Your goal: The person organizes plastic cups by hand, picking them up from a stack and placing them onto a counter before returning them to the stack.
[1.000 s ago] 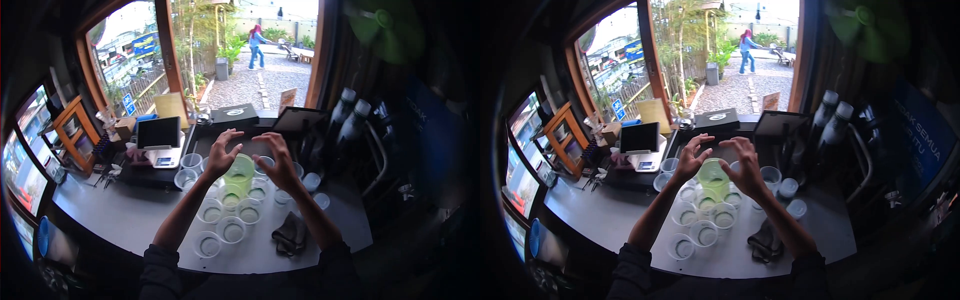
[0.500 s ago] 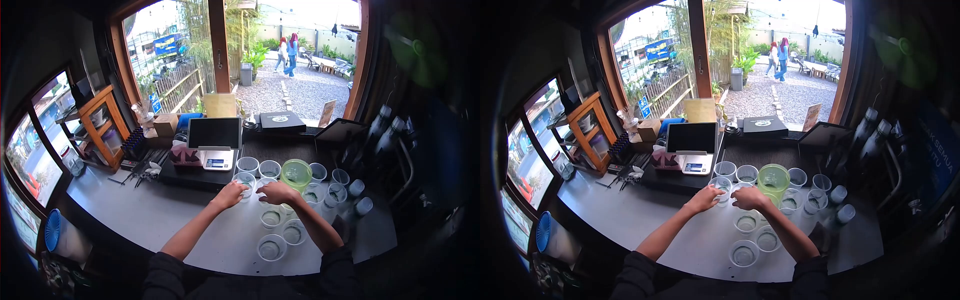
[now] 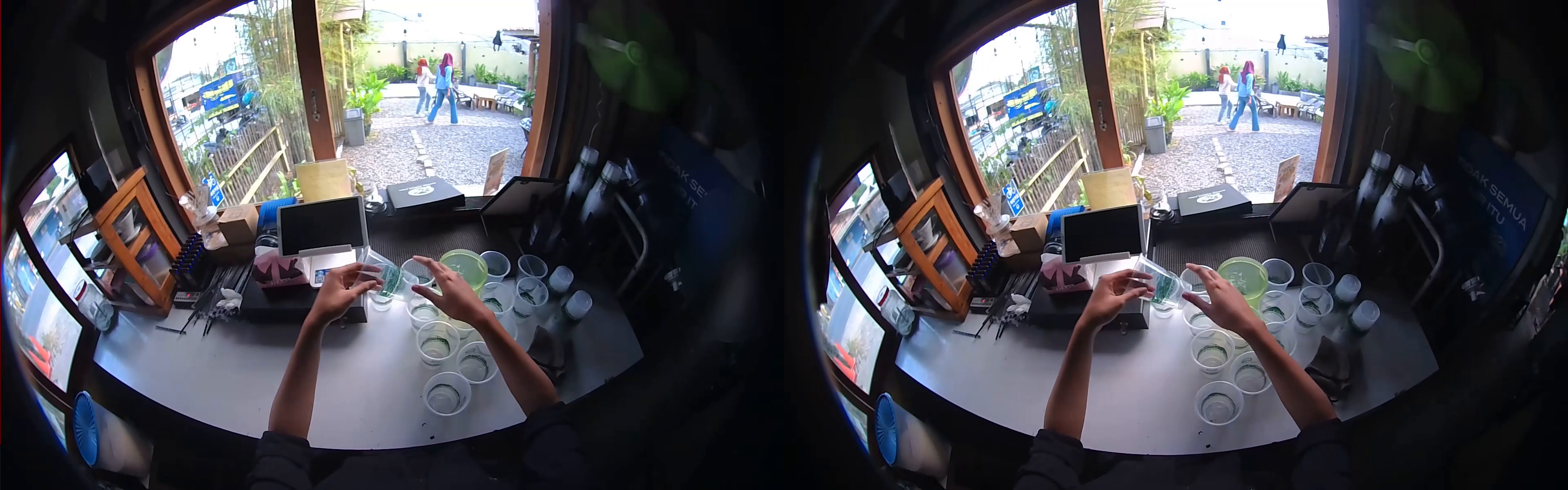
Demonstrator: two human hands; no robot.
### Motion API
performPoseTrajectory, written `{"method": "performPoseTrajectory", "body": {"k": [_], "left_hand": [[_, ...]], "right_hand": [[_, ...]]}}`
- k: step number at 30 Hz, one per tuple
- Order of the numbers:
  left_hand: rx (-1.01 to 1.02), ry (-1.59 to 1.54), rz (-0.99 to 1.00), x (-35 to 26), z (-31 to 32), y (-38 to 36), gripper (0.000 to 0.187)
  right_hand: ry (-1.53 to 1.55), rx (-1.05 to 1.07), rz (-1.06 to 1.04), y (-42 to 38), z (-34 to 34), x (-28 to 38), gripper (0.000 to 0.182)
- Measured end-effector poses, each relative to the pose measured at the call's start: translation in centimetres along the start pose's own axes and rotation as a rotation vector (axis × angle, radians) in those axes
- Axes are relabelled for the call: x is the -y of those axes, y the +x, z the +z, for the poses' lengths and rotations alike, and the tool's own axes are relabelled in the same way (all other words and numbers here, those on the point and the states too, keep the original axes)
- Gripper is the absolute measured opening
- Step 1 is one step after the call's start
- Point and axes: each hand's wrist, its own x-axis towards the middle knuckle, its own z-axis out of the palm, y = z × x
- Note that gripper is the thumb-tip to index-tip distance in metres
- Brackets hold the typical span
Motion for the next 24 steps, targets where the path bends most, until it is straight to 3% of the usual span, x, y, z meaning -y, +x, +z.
{"method": "performPoseTrajectory", "body": {"k": [5,9,13,15,17,18,20,23,24], "left_hand": [[0.002,-0.241,0.103,-4.6,3.1,1.2,0.033],[0.032,-0.425,0.069,-6.4,7.5,2.9,0.037],[0.241,-0.870,-0.025,-7.3,12.4,5.4,0.044],[0.247,-0.617,0.049,-7.5,15.8,6.5,0.050],[0.344,-0.437,0.167,-8.2,19.5,7.4,0.065],[0.365,-0.183,0.282,-8.3,21.4,8.4,0.068],[0.473,-0.115,0.286,-8.8,24.6,9.5,0.068],[0.500,-0.372,0.173,-9.5,28.9,11.7,0.051],[0.504,-0.463,0.131,-9.6,30.2,12.4,0.046]], "right_hand": [[0.265,-0.041,-0.018,-1.3,-3.8,1.8,0.075],[0.436,-0.169,0.027,-3.6,-7.4,1.2,0.074],[0.520,-0.342,-0.034,-6.0,-11.6,-1.6,0.064],[0.488,-0.418,-0.048,-7.3,-14.1,-3.0,0.057],[0.559,-0.459,0.103,-8.8,-16.9,-4.9,0.046],[0.595,-0.479,0.180,-9.5,-18.2,-5.9,0.042],[0.542,-0.498,0.278,-10.9,-21.0,-7.6,0.039],[0.443,-0.396,0.487,-13.4,-25.6,-10.0,0.045],[0.477,-0.429,0.394,-14.0,-26.3,-10.7,0.047]]}}
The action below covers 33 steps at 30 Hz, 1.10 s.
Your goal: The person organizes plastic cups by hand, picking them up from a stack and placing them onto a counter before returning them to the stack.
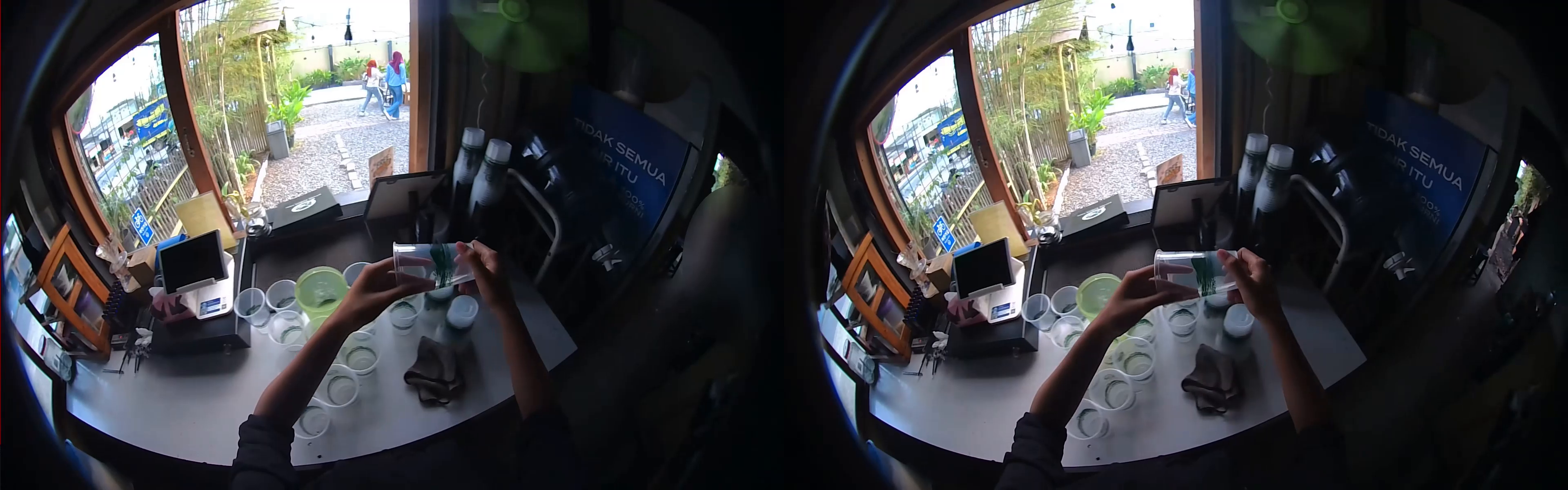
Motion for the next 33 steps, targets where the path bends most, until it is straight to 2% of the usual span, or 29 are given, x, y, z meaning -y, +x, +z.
{"method": "performPoseTrajectory", "body": {"k": [1,3,6,9,13,16,18,20,21,24,25,28,29,31,33], "left_hand": [[-0.060,-0.077,-0.005,0.1,1.1,1.1,0.037],[-0.094,-0.245,-0.128,0.8,1.8,3.1,0.037],[-0.097,-0.429,-0.237,1.7,2.6,5.7,0.039],[-0.135,-0.583,-0.291,2.4,4.0,7.9,0.042],[-0.003,0.034,-0.085,3.5,6.1,9.2,0.047],[-0.059,0.004,-0.032,5.6,6.3,10.5,0.038],[-0.094,-0.059,0.001,6.0,6.0,11.8,0.034],[-0.118,-0.078,0.009,5.9,5.6,13.1,0.032],[-0.187,-0.025,-0.126,6.1,4.9,13.8,0.044],[-0.503,-0.261,0.139,7.0,4.3,16.8,0.064],[-0.501,-0.243,0.145,7.3,2.8,18.1,0.071],[-0.620,-0.247,0.171,7.9,-0.2,21.7,0.067],[-0.606,-0.211,0.171,8.4,-1.1,23.1,0.066],[-0.575,-0.142,0.182,9.7,-3.0,26.2,0.064],[-0.434,0.244,0.194,11.4,-5.6,29.3,0.063]], "right_hand": [[0.055,-0.001,-0.088,0.1,-1.1,-0.5,0.048],[0.114,0.029,-0.252,-0.2,-2.8,-0.3,0.059],[-0.071,0.022,-0.484,0.8,-5.2,-1.0,0.060],[0.028,-0.001,-0.287,1.0,-7.0,-0.5,0.052],[0.013,-0.129,-0.144,2.4,-8.9,-2.1,0.050],[-0.001,-0.116,-0.200,3.0,-9.3,-2.2,0.059],[-0.111,-0.169,-0.463,4.5,-9.8,-3.7,0.064],[-0.090,-0.193,-0.589,6.0,-10.3,-4.6,0.068],[-0.016,-0.191,-0.583,6.2,-10.5,-4.0,0.070],[0.200,-0.291,-0.544,7.4,-10.8,-2.0,0.073],[0.269,-0.338,-0.528,8.3,-11.0,-1.3,0.073],[0.134,-0.429,-0.692,12.5,-12.2,0.8,0.075],[0.121,-0.444,-0.753,14.3,-12.4,1.2,0.071],[-0.217,-0.542,-0.859,19.7,-13.0,0.1,0.068],[-0.523,-0.619,-0.910,23.2,-13.3,0.0,0.066]]}}
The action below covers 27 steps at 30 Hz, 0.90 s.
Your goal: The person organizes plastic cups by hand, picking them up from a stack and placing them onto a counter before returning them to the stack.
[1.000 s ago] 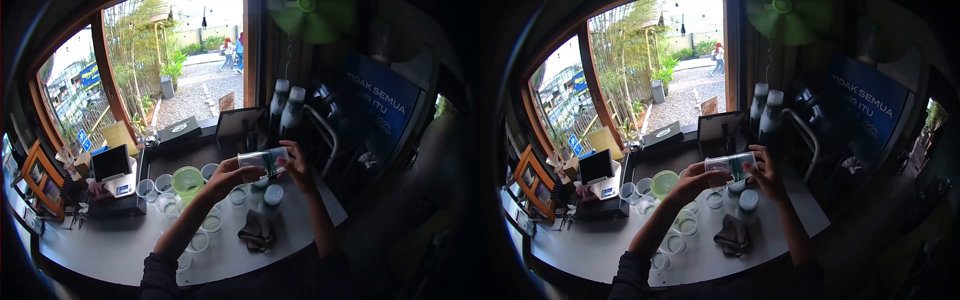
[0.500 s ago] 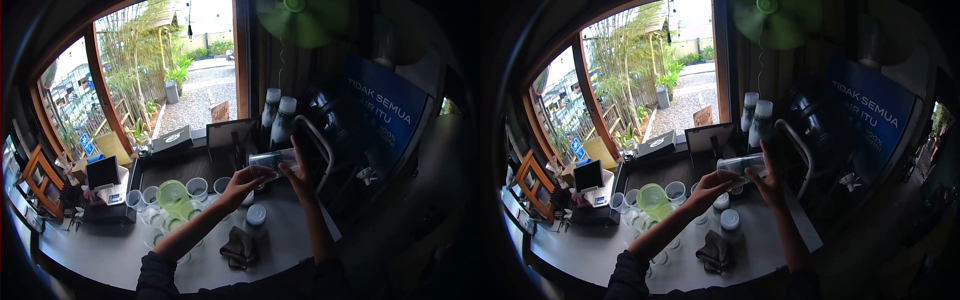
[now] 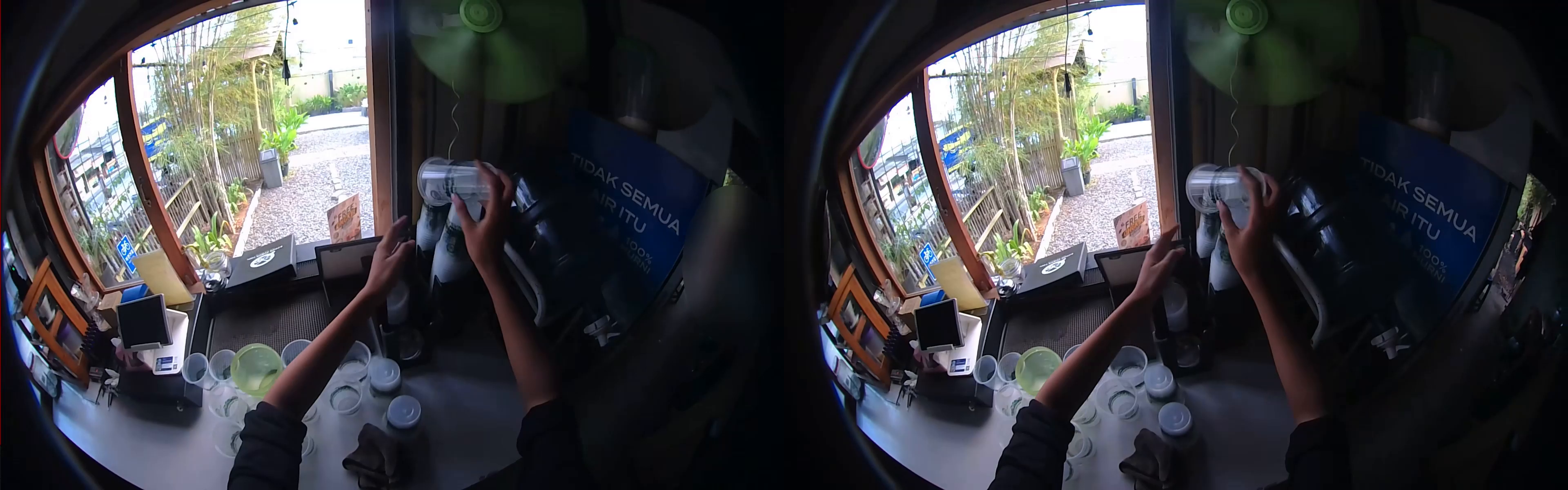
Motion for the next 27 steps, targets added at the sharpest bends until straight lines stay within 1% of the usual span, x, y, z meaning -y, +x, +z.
{"method": "performPoseTrajectory", "body": {"k": [1,2,5,6,7,9,10,12,15,16,18,19,21,22,23,25,27], "left_hand": [[0.086,0.178,0.056,1.3,-0.3,1.5,0.062],[0.120,0.348,0.043,2.7,-0.5,2.8,0.063],[0.237,0.620,0.043,4.3,0.0,4.7,0.070],[0.278,0.697,0.033,5.1,0.2,5.2,0.074],[0.296,0.695,0.008,5.3,0.5,5.4,0.079],[0.292,0.719,0.004,6.0,0.9,5.6,0.079],[0.286,0.724,0.020,6.5,0.9,5.6,0.078],[0.277,0.732,0.051,7.4,0.9,5.4,0.077],[0.260,0.913,0.214,8.1,1.1,4.3,0.075],[0.204,0.885,0.197,7.4,1.4,3.7,0.075],[0.092,0.827,0.167,5.9,2.2,2.8,0.075],[0.090,0.839,0.200,5.6,2.2,2.9,0.075],[0.088,0.861,0.265,5.1,2.1,3.4,0.076],[0.141,0.898,0.275,5.9,1.9,3.8,0.076],[0.185,0.951,0.266,6.2,1.8,4.0,0.075],[0.271,1.060,0.247,6.7,1.6,4.2,0.074],[0.273,1.072,0.251,6.9,1.6,4.1,0.073]], "right_hand": [[-0.122,0.017,-0.044,0.8,1.0,-0.4,0.065],[-0.244,0.031,-0.089,1.8,1.9,-1.0,0.064],[-0.169,0.256,0.063,4.1,4.1,-4.6,0.066],[-0.188,0.341,0.147,4.6,4.7,-5.4,0.064],[-0.183,0.409,0.163,5.0,5.3,-6.6,0.064],[-0.176,0.547,0.195,5.6,6.4,-8.5,0.063],[-0.204,0.596,0.229,5.6,6.7,-8.9,0.059],[-0.260,0.768,0.270,5.2,8.0,-9.6,0.057],[-0.270,0.964,0.334,5.4,8.8,-10.6,0.054],[-0.259,1.020,0.354,5.7,8.9,-10.5,0.053],[-0.311,1.072,0.326,6.2,8.7,-9.9,0.053],[-0.340,1.097,0.314,6.3,8.4,-9.7,0.053],[-0.329,0.962,0.208,5.7,8.6,-10.3,0.046],[-0.323,0.894,0.154,5.5,8.7,-10.6,0.043],[-0.326,0.887,0.206,5.5,8.6,-10.8,0.039],[-0.327,0.872,0.307,6.3,8.2,-8.4,0.033],[-0.393,0.910,0.286,5.8,8.1,-7.0,0.028]]}}
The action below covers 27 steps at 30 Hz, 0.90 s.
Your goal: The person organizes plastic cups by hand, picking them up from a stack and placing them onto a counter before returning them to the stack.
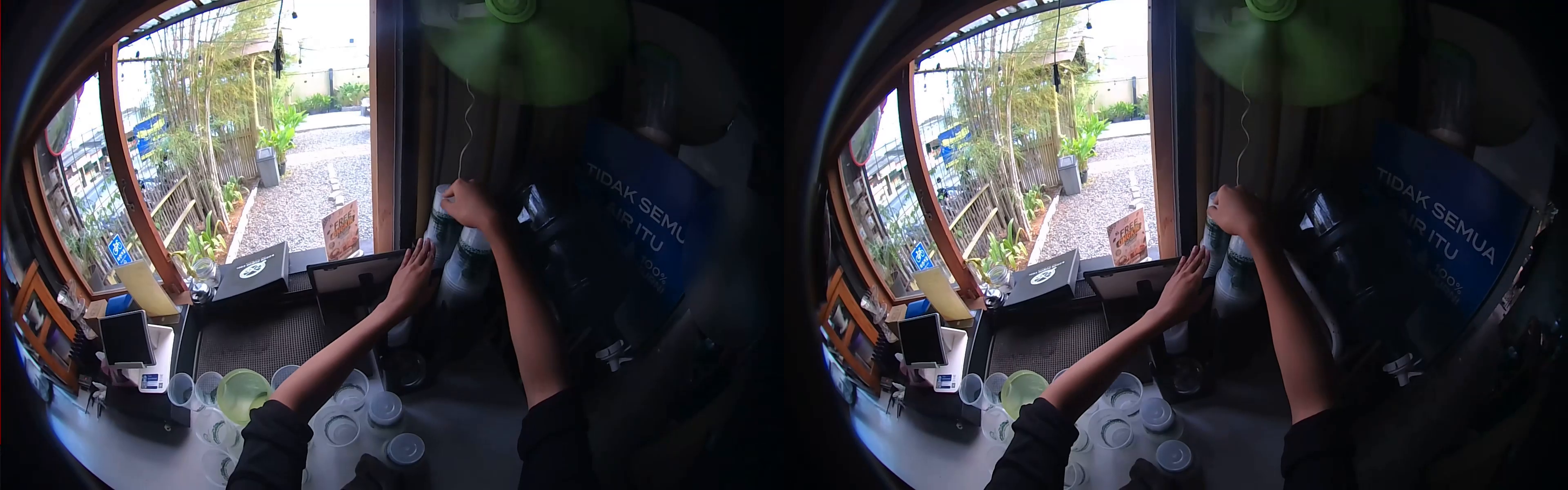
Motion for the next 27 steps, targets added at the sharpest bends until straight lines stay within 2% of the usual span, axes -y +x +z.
{"method": "performPoseTrajectory", "body": {"k": [4,7,10,13,16,20,25,27], "left_hand": [[0.041,0.001,0.005,-0.4,-1.4,-0.6,0.072],[0.004,-0.011,0.010,-1.5,-4.3,-2.1,0.073],[-0.038,-0.062,-0.034,-1.7,-7.6,-4.8,0.074],[-0.019,-0.125,-0.090,-2.0,-11.7,-9.4,0.075],[0.021,-0.284,-0.142,-2.9,-16.9,-15.9,0.075],[0.035,-0.359,-0.270,-3.6,-23.1,-25.3,0.073],[-0.050,-0.373,-0.471,-1.3,-29.0,-36.0,0.061],[-0.083,-0.389,-0.576,-0.5,-31.0,-39.6,0.049]], "right_hand": [[-0.125,0.076,0.039,-1.0,-0.9,1.8,0.031],[-0.121,-0.118,-0.125,-2.8,-0.6,2.3,0.040],[-0.100,-0.201,-0.206,-6.2,-1.7,4.9,0.049],[-0.018,-0.366,-0.329,-10.1,-1.7,8.4,0.045],[0.144,-0.356,-0.388,-15.6,-1.6,13.4,0.045],[0.288,-0.218,-0.471,-22.3,0.3,20.1,0.047],[0.447,-0.031,-0.560,-27.5,3.5,27.9,0.046],[0.474,0.039,-0.586,-28.6,5.3,30.7,0.045]]}}
